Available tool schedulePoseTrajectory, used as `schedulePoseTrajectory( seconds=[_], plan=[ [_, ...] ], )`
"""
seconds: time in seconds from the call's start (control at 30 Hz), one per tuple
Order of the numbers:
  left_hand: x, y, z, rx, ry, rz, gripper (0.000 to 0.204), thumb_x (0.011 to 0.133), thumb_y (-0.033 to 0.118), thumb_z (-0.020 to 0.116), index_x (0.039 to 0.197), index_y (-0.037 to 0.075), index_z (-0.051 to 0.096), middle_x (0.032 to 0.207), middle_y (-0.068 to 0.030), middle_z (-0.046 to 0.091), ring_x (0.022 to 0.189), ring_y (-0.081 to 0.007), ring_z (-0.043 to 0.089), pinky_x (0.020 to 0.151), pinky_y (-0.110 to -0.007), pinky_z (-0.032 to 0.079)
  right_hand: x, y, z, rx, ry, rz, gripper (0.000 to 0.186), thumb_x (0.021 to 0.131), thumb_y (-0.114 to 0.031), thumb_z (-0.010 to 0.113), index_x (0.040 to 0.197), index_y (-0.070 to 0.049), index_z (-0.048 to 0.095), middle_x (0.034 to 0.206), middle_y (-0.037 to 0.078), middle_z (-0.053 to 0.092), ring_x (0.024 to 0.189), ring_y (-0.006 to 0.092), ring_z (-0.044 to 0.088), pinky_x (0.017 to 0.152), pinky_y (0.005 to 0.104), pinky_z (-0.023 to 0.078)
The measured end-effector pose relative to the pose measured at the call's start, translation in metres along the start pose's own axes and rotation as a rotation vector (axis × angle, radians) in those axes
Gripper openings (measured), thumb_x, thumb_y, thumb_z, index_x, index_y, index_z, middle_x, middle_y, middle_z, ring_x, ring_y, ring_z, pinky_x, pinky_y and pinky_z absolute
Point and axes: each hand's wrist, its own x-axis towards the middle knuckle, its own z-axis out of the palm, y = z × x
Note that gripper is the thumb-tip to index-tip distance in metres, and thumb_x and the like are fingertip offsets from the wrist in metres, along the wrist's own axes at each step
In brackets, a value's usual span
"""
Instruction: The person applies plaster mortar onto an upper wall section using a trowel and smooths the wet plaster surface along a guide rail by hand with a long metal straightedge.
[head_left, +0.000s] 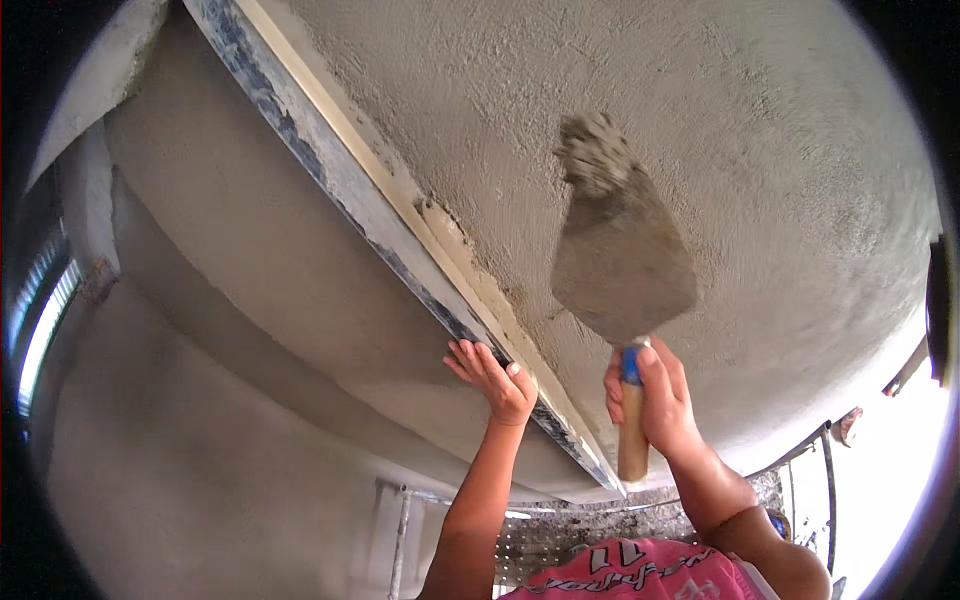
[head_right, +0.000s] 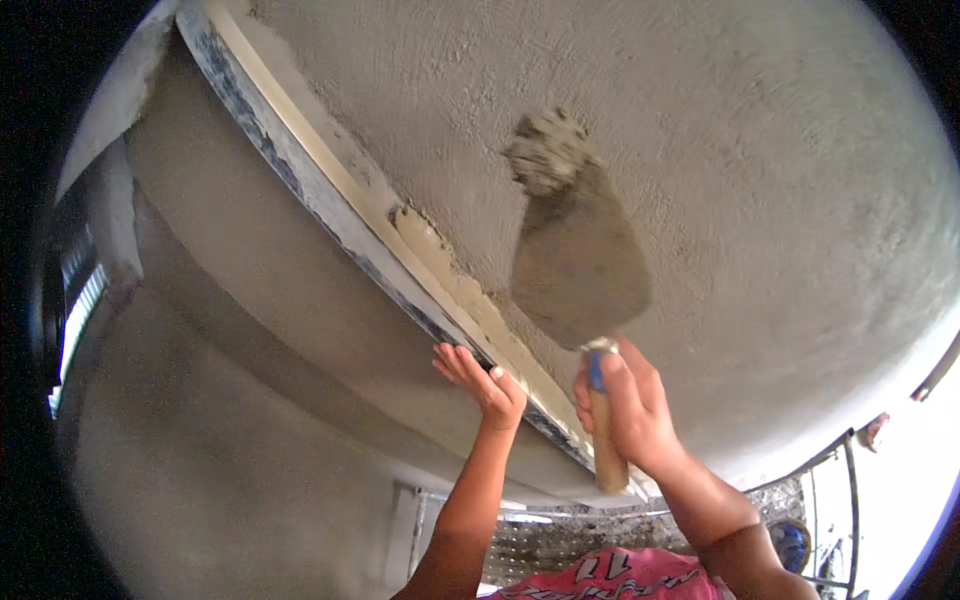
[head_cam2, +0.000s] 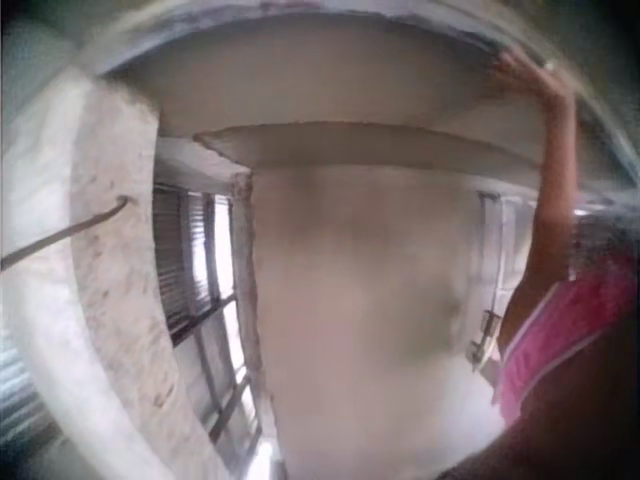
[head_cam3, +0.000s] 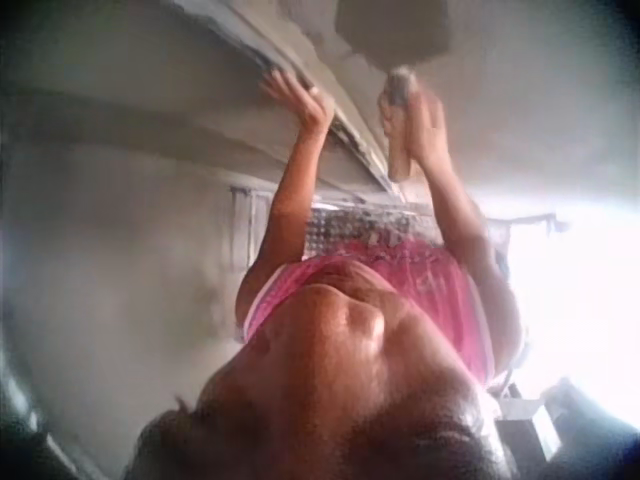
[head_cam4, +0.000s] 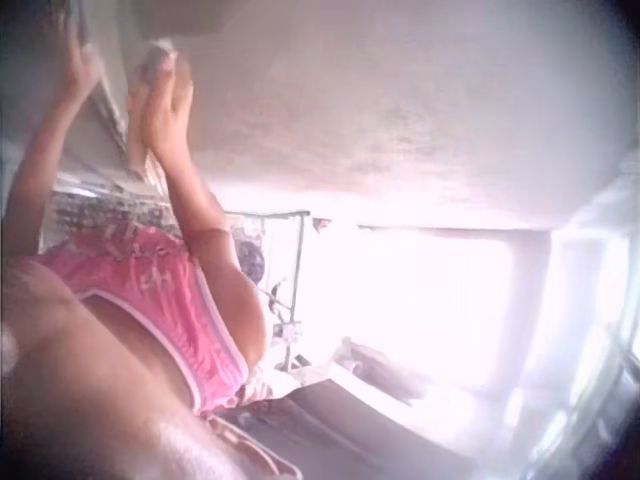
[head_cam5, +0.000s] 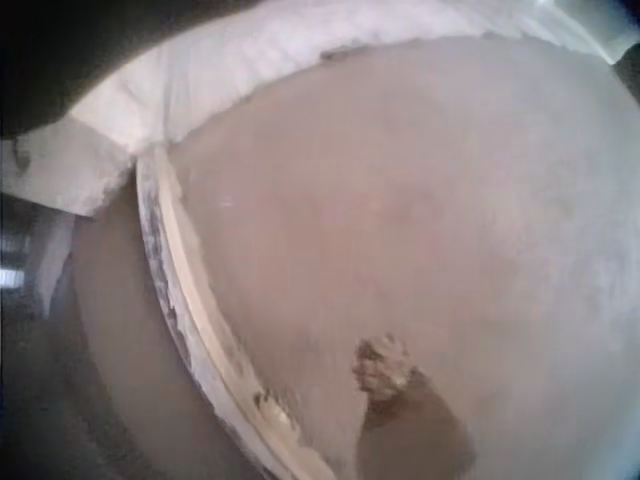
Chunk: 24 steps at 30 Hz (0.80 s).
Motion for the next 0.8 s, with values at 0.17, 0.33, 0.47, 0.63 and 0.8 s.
schedulePoseTrajectory(
  seconds=[0.17,0.33,0.47,0.63,0.8],
  plan=[
    [-0.004,0.000,0.001,-0.005,-0.033,-0.002,0.064,0.105,0.024,0.034,0.159,-0.005,0.016,0.166,-0.0284,0.010,0.153,-0.0512,0.009,0.118,-0.070,0.002,0.061,-0.023,0.023,-0.750,0.067,-0.314,0.025,0.102,-0.025,0.056,0.107,-0.001,0.052,0.068,0.019,0.063,0.063,0.0348,0.067,0.056,0.0417,0.052],
    [0.000,0.003,0.001,-0.008,-0.017,0.003,0.064,0.103,0.022,0.035,0.158,-0.006,0.017,0.164,-0.0317,0.012,0.152,-0.0514,0.010,0.118,-0.071,0.005,0.095,-0.027,0.053,-1.255,0.016,-0.599,0.029,0.098,-0.028,0.061,0.097,-0.002,0.049,0.072,0.022,0.066,0.065,0.0423,0.068,0.055,0.0499,0.054],
    [-0.005,0.000,-0.002,0.021,-0.029,0.005,0.063,0.104,0.022,0.035,0.157,-0.007,0.018,0.164,-0.0320,0.012,0.152,-0.0513,0.010,0.118,-0.071,0.006,0.093,-0.042,0.055,-1.225,-0.137,-0.532,0.030,0.099,-0.029,0.060,0.098,0.000,0.050,0.071,0.025,0.065,0.068,0.0437,0.067,0.058,0.0507,0.054],
    [-0.005,-0.001,-0.001,0.023,-0.027,0.013,0.063,0.104,0.023,0.035,0.158,-0.006,0.018,0.164,-0.0320,0.012,0.152,-0.0509,0.010,0.118,-0.071,0.006,0.098,-0.051,0.050,-1.118,-0.239,-0.462,0.032,0.100,-0.030,0.058,0.099,0.001,0.050,0.072,0.028,0.064,0.072,0.0488,0.066,0.063,0.0550,0.053],
    [-0.007,-0.004,0.000,0.038,-0.043,0.023,0.064,0.103,0.022,0.035,0.158,-0.006,0.017,0.164,-0.0323,0.011,0.152,-0.0518,0.009,0.118,-0.071,0.005,0.093,-0.051,0.043,-1.034,-0.315,-0.359,0.034,0.101,-0.031,0.056,0.105,0.002,0.051,0.075,0.031,0.064,0.077,0.0509,0.065,0.066,0.0556,0.051]
  ],
)
